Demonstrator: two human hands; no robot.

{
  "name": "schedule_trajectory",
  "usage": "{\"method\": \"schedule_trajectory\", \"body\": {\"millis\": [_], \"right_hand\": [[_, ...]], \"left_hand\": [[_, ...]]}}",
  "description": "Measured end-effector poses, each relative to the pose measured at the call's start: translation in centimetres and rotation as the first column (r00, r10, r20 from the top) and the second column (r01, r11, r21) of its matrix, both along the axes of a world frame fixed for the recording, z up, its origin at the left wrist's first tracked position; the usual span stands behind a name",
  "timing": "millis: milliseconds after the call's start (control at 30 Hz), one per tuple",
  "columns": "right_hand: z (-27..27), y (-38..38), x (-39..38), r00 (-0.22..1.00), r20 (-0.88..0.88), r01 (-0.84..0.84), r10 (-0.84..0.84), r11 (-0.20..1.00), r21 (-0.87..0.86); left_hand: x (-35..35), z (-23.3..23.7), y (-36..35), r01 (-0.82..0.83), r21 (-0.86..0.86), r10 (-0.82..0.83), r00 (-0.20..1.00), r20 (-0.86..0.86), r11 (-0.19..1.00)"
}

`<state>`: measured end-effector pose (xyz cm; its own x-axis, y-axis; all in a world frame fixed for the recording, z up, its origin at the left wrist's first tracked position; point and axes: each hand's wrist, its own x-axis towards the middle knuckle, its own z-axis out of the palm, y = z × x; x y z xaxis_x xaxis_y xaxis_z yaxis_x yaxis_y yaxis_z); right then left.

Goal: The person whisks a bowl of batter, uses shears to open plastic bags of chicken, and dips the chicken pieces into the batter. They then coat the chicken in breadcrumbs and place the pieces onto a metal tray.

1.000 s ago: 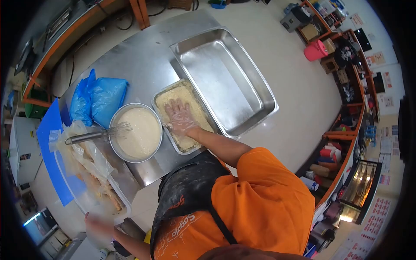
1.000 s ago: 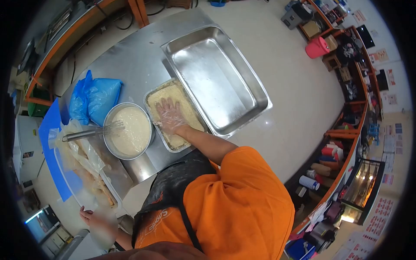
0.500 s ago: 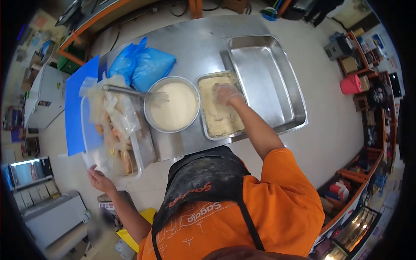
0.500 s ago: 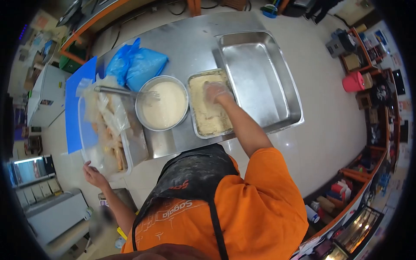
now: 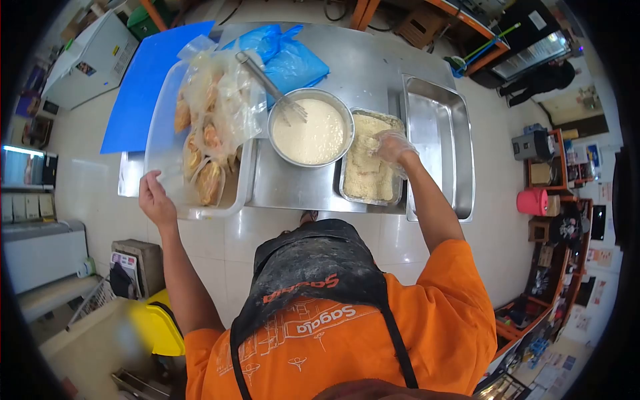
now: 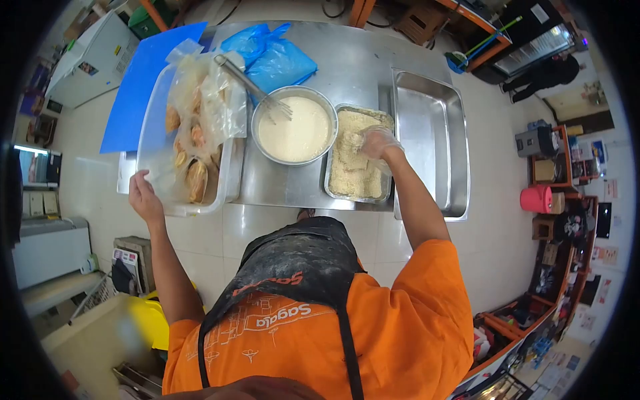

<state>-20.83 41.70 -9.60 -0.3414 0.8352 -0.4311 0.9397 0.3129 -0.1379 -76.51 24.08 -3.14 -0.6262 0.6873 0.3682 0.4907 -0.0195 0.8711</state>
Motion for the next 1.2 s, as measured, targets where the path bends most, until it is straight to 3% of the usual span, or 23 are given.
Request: {"method": "schedule_trajectory", "body": {"millis": [133, 433, 533, 633, 700, 733, 833, 933, 1000, 1067, 1167, 1200], "right_hand": [[3.3, -3.2, -1.3, 0.999, -0.03, -0.009, 0.013, 0.993, 0.12], [2.8, -4.7, 1.6, 0.987, -0.133, 0.135, -0.091, 0.92, 0.367], [4.7, -4.8, 4.9, 0.772, -0.506, 0.468, -0.384, 0.883, 0.044], [6.7, -3.2, 9.3, 0.572, -0.546, 0.66, -0.612, 0.738, -0.136], [8.9, -2.2, 12.0, 0.574, -0.529, 0.686, -0.625, 0.72, -0.106], [9.7, -1.4, 13.2, 0.574, -0.524, 0.699, -0.63, 0.71, -0.088], [8.5, 1.9, 17.3, 0.693, -0.342, 0.714, -0.635, 0.669, 0.204], [3.1, 7.0, 21.7, 0.777, -0.168, 0.611, -0.607, 0.662, 0.435], [-2.5, 11.0, 24.6, 0.768, -0.197, 0.622, -0.61, 0.636, 0.457], [-4.0, 13.3, 24.3, 0.769, -0.222, 0.611, -0.6, 0.585, 0.533], [-2.1, 15.7, 23.1, 0.547, -0.464, 0.778, -0.696, 0.628, -0.025], [-2.9, 16.3, 23.3, 0.531, -0.442, 0.781, -0.723, 0.62, -0.076]], "left_hand": [[0.2, -0.2, 0.0, 0.037, 0.046, -0.038, 0.999, 0.01, 0.998], [0.0, -0.1, 0.1, 0.053, 0.039, -0.054, 0.998, 0.031, 0.998], [0.1, 0.0, 0.2, 0.037, 0.032, -0.039, 0.998, 0.04, 0.999], [0.1, -0.1, 0.1, 0.021, 0.023, -0.022, 0.999, 0.041, 1.0], [0.1, -0.2, 0.2, -0.009, 0.03, 0.009, 1.0, 0.014, 0.999], [0.1, -0.1, 0.2, -0.034, 0.006, 0.034, 0.999, 0.004, 0.999], [-0.7, -1.0, 0.4, -0.059, 0.005, 0.059, 0.998, -0.008, 0.998], [-1.0, -1.3, 0.4, -0.076, -0.033, 0.074, 0.996, -0.054, 0.997], [-1.0, -1.1, 0.2, -0.102, -0.086, 0.096, 0.993, -0.07, 0.991], [-1.1, -1.1, 0.3, -0.152, -0.133, 0.136, 0.983, -0.121, 0.979], [-1.3, -1.3, 0.4, -0.202, -0.193, 0.164, 0.967, -0.196, 0.96], [-0.7, -1.0, 0.4, -0.215, -0.218, 0.166, 0.96, -0.225, 0.952]]}}
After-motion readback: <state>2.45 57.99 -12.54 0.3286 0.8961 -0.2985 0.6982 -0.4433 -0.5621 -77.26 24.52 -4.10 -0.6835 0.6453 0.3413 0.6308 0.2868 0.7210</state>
